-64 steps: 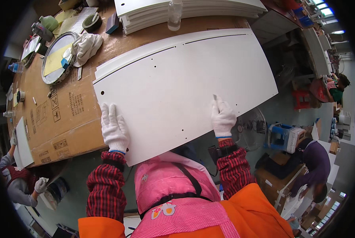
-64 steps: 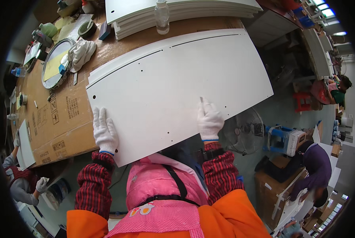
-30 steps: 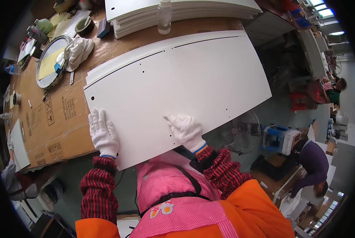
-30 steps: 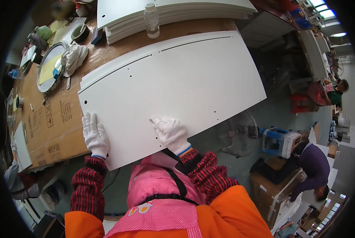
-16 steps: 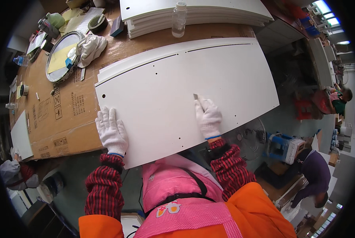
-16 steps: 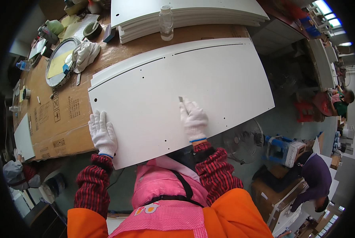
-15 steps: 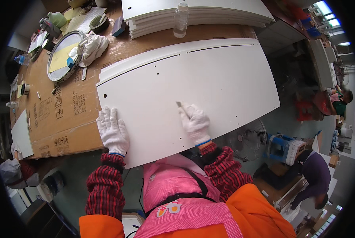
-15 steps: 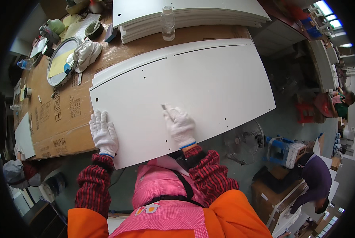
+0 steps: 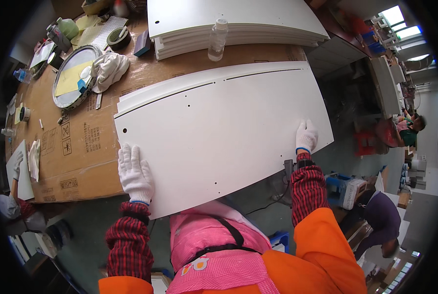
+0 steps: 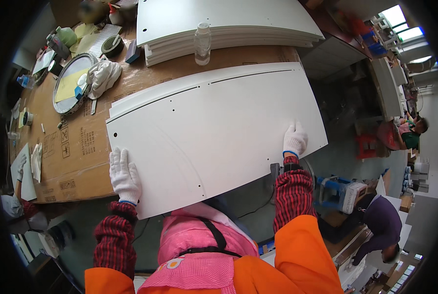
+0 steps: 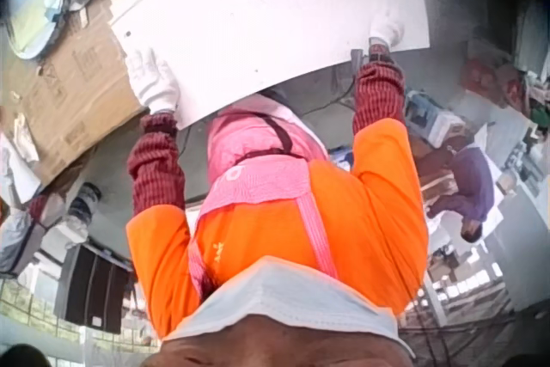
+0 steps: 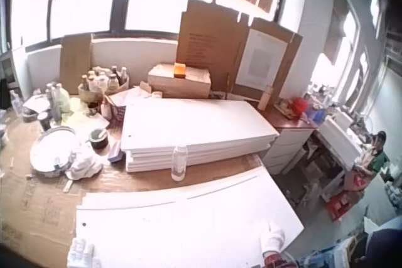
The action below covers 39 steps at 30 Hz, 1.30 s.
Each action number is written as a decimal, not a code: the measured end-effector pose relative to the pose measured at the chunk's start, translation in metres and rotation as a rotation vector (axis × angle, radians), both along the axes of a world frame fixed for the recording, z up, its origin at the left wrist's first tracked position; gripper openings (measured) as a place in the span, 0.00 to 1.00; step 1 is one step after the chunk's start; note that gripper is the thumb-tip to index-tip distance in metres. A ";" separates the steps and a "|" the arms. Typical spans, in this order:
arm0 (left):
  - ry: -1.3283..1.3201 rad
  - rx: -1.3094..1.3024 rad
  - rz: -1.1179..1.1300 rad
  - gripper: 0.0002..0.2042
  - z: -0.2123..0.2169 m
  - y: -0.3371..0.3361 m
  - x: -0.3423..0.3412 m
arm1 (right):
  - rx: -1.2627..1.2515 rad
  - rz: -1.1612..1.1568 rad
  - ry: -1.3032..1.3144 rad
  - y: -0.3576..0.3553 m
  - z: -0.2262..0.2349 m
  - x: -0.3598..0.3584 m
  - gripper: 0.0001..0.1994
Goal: The person is finishing white furniture panels by scraping excess material from edges, sanding the surfaces, and wiping them clean.
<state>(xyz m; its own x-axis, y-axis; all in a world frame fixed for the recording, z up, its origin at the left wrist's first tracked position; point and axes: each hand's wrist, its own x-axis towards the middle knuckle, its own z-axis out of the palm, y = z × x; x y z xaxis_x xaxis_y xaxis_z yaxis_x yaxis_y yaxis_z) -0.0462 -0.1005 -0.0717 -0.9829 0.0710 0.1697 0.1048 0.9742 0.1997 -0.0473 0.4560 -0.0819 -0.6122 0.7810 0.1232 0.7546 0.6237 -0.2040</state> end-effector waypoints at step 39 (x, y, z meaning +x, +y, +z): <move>-0.087 0.096 0.181 0.34 -0.006 -0.004 0.001 | -0.389 1.100 0.217 -0.346 0.015 -0.074 0.13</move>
<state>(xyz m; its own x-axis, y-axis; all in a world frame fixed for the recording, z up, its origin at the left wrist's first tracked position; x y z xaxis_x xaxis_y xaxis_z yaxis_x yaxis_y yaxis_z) -0.0451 -0.1042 -0.0776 -0.9893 -0.1207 0.0816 -0.0919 0.9517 0.2929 -0.1211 0.1103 -0.0666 -0.9736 -0.1433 0.1777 -0.2213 0.7833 -0.5809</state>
